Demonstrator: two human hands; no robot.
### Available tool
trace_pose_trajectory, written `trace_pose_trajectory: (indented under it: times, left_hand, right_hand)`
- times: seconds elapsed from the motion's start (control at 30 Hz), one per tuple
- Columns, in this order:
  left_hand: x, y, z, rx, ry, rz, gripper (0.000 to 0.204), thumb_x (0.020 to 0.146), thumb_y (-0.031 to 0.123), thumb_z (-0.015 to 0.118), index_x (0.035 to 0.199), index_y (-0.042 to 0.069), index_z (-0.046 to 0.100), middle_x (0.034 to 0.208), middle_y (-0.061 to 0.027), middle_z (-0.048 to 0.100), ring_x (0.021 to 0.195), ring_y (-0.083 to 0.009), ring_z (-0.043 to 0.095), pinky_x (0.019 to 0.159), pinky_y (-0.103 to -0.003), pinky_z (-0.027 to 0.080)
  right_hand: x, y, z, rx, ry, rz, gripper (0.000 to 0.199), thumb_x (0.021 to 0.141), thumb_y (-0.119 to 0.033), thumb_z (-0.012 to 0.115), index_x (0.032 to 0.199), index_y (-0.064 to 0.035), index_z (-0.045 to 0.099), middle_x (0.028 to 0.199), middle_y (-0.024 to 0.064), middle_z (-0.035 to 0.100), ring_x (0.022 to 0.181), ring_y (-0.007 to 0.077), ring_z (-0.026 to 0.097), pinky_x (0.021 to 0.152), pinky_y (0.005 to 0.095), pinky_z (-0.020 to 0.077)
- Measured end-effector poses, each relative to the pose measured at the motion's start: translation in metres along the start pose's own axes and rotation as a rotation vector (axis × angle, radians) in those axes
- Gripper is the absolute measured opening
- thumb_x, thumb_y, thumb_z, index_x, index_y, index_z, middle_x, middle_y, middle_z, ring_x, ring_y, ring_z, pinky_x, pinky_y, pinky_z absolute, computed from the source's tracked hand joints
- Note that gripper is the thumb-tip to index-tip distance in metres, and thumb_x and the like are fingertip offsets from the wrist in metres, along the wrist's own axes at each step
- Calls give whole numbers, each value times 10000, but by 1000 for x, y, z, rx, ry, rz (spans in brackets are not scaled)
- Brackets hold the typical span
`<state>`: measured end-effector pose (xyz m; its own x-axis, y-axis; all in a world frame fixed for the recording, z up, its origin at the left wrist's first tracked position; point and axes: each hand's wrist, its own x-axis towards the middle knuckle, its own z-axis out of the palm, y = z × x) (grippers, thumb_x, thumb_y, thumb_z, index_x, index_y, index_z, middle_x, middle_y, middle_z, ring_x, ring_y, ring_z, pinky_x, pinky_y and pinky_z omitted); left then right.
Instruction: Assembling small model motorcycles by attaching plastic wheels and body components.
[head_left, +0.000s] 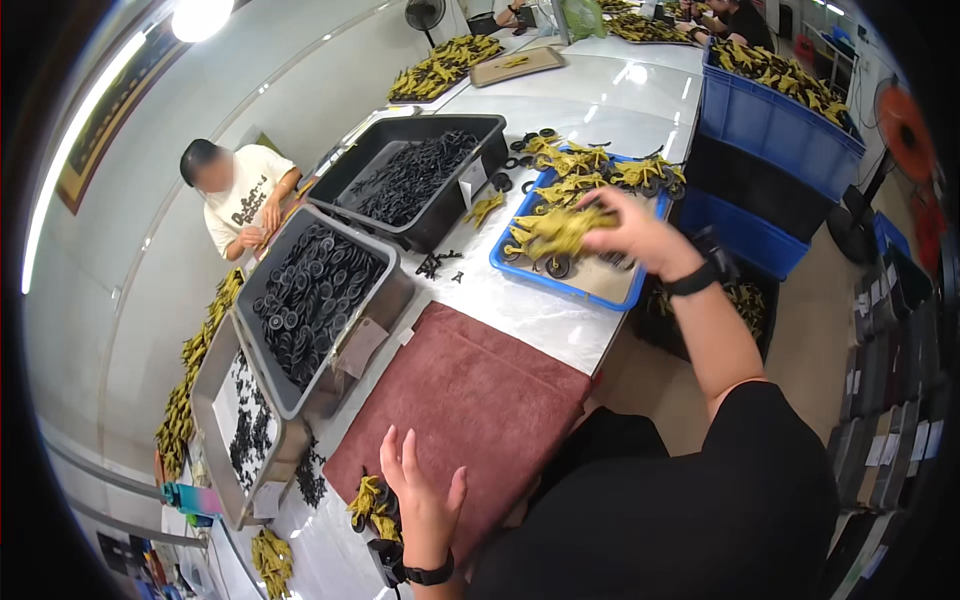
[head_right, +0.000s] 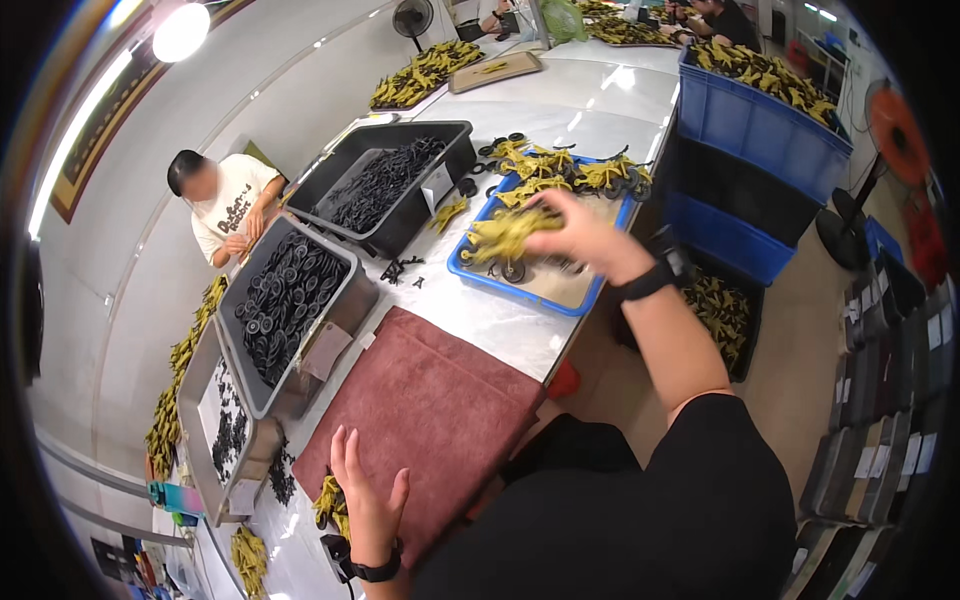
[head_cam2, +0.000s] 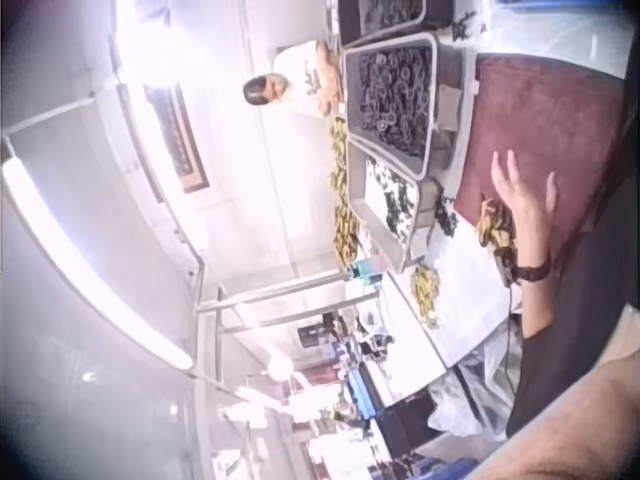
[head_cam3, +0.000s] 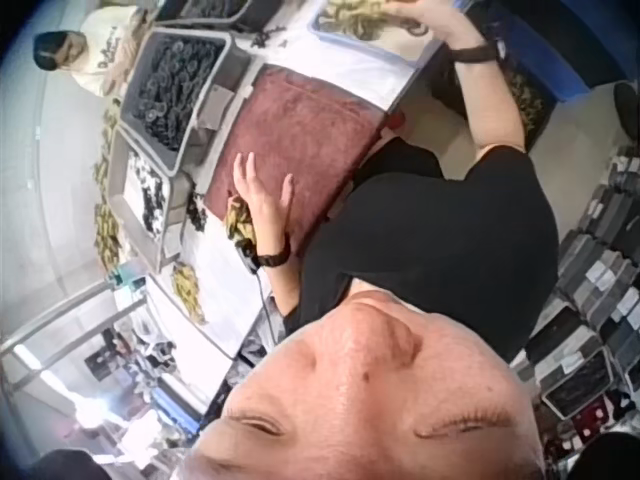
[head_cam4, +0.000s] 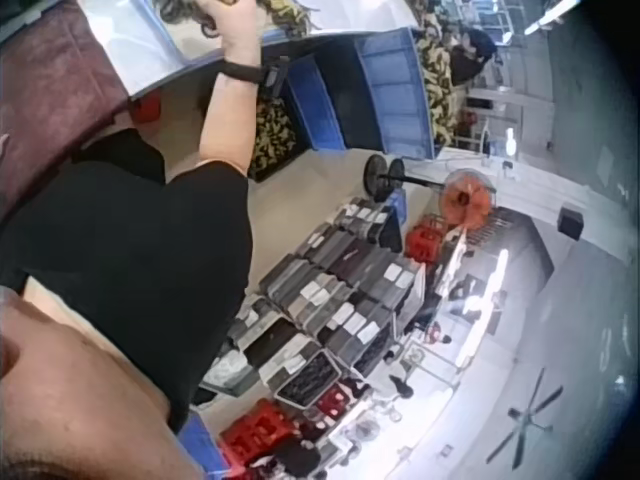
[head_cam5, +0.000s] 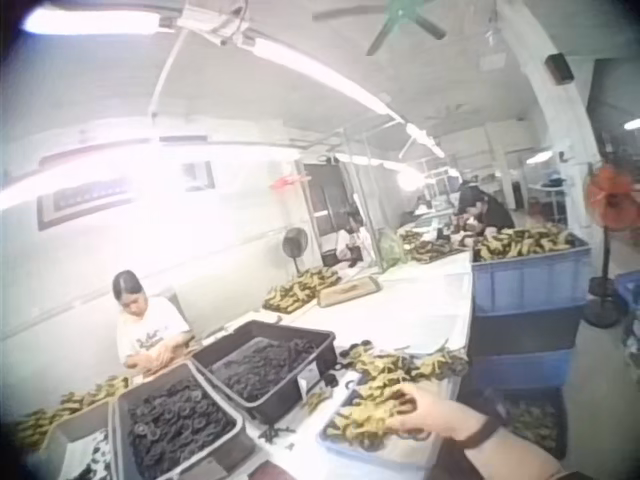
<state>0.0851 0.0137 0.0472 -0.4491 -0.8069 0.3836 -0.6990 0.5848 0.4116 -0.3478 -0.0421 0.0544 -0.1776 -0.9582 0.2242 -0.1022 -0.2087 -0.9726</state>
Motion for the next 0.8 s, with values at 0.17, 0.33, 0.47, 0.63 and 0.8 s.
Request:
trace_pose_trajectory:
  times: [0.17, 0.33, 0.47, 0.63, 0.8]
  left_hand:
    - [-1, 1, 5, -52, -64, -30, 723, 720, 40, 742, 1371, 68, 428, 1493, -226, 269, 1363, -401, 319, 1097, -477, 317]
    - [0, -1, 6, -44, -102, -20, 547, 739, 28, 728, 1256, 91, 562, 1499, -217, 262, 1349, -387, 346, 1061, -454, 362]
    - [-1, -4, 8, -24, -118, -19, 498, 743, 26, 726, 1219, 89, 595, 1504, -213, 256, 1343, -380, 358, 1042, -447, 383]
    - [-6, -10, 12, -98, -176, -73, 476, 723, 53, 751, 1176, 104, 613, 1465, -255, 300, 1348, -436, 324, 1077, -476, 347]
    - [-7, -13, 16, -57, -191, -37, 448, 750, 22, 718, 1182, 82, 618, 1489, -215, 267, 1341, -384, 363, 1005, -417, 431]
  right_hand:
    - [20, 33, -100, -523, 540, 108, 638, 711, -183, 780, 1253, -13, 490, 1098, 149, 628, 991, 219, 610, 862, 312, 485]
    - [39, 62, -99, -512, 457, 263, 833, 689, -242, 798, 1389, -30, 399, 1207, 213, 570, 1147, 277, 537, 982, 339, 420]
    - [43, 79, -97, -876, 705, 285, 1048, 651, -360, 808, 1486, -146, 213, 1435, 364, 208, 1333, 471, 292, 1065, 455, 342]
    - [52, 110, -111, -822, 730, 156, 1022, 699, -447, 800, 1480, -94, 243, 1437, 359, 230, 1345, 470, 297, 1102, 448, 304]
    - [63, 120, -104, -825, 879, -31, 778, 837, -380, 711, 1429, -46, 332, 1411, 373, 264, 1321, 488, 313, 1085, 476, 319]
